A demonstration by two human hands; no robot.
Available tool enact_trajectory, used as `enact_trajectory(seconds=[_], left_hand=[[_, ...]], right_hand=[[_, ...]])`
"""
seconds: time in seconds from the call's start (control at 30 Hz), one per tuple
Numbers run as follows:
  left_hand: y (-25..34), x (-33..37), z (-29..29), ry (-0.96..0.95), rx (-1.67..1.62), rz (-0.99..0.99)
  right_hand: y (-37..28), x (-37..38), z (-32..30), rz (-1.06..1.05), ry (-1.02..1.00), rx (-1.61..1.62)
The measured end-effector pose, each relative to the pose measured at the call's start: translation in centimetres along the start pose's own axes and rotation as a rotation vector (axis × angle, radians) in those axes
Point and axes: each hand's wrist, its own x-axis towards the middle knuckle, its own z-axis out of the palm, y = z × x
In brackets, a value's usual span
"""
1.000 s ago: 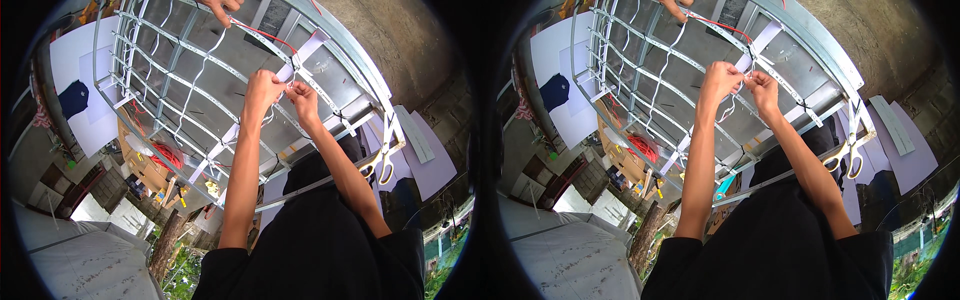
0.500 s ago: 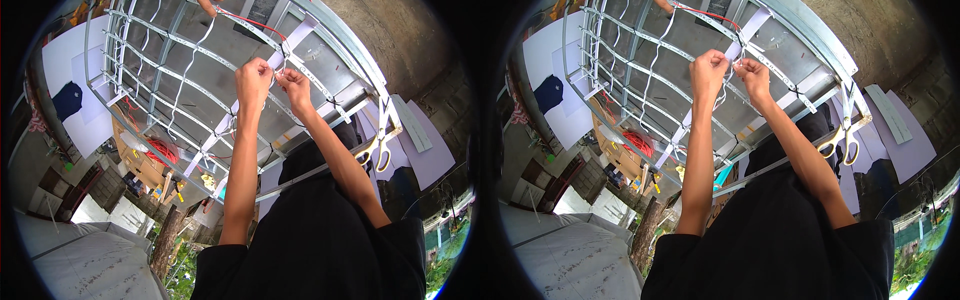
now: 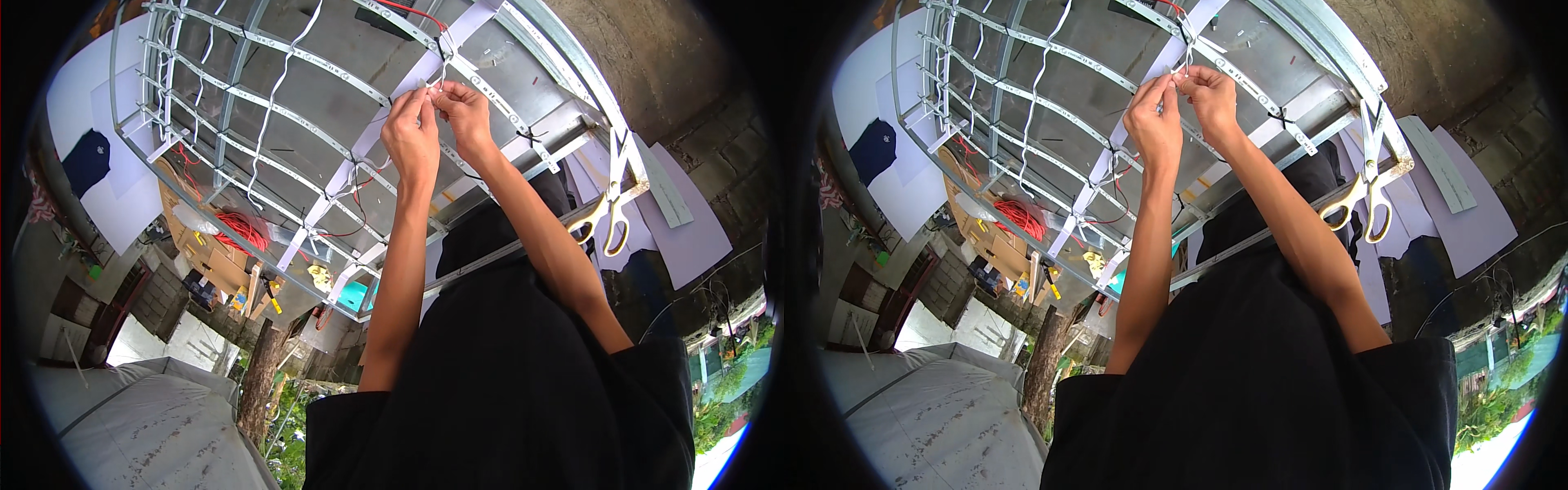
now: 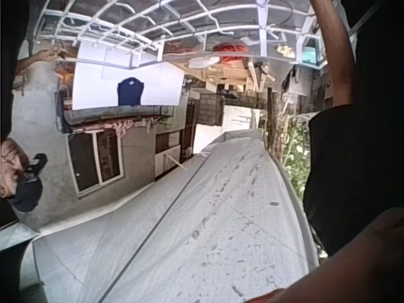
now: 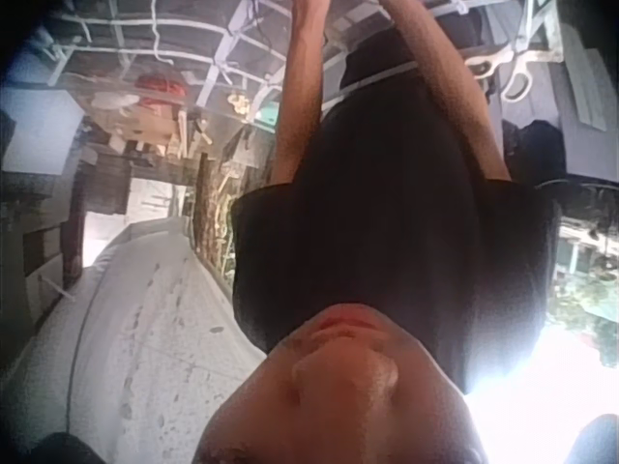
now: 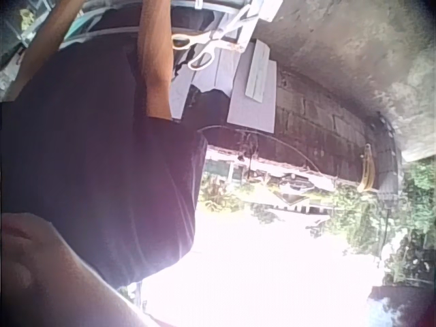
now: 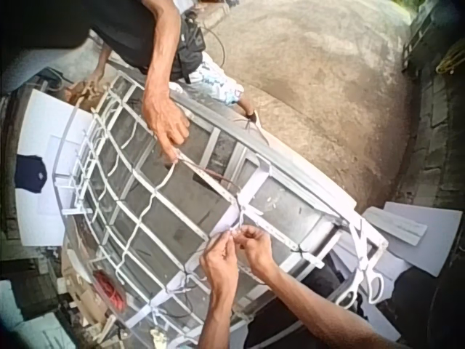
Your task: Assembling and wiring a metal sign frame with LED strips and cable ties.
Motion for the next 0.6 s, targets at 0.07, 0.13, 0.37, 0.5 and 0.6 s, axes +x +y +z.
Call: enact_trajectory(seconds=[0.07, 0.13, 0.37, 0.5, 0.6], left_hand=[[0.09, 0.01, 0.08, -0.01, -0.009, -0.008], [0.1, 0.12, 0.1, -0.01, -0.027, 0.006], [-0.75, 0.5, -0.22, -0.049, -0.054, 0.025], [-0.67, 0.75, -0.15, -0.08, -0.052, -0.009], [-0.71, 0.91, -0.18, -0.087, -0.039, -0.011]], right_hand=[[-0.01, 0.06, -0.18, 0.0, -0.009, -0.016], [-0.05, 0.06, -0.26, 0.001, -0.003, -0.009], [0.35, 0.09, -0.3, -0.001, 0.014, -0.025], [0.36, 0.24, -0.37, -0.013, 0.011, -0.043], [0.38, 0.28, -0.19, -0.007, 0.029, -0.054]])
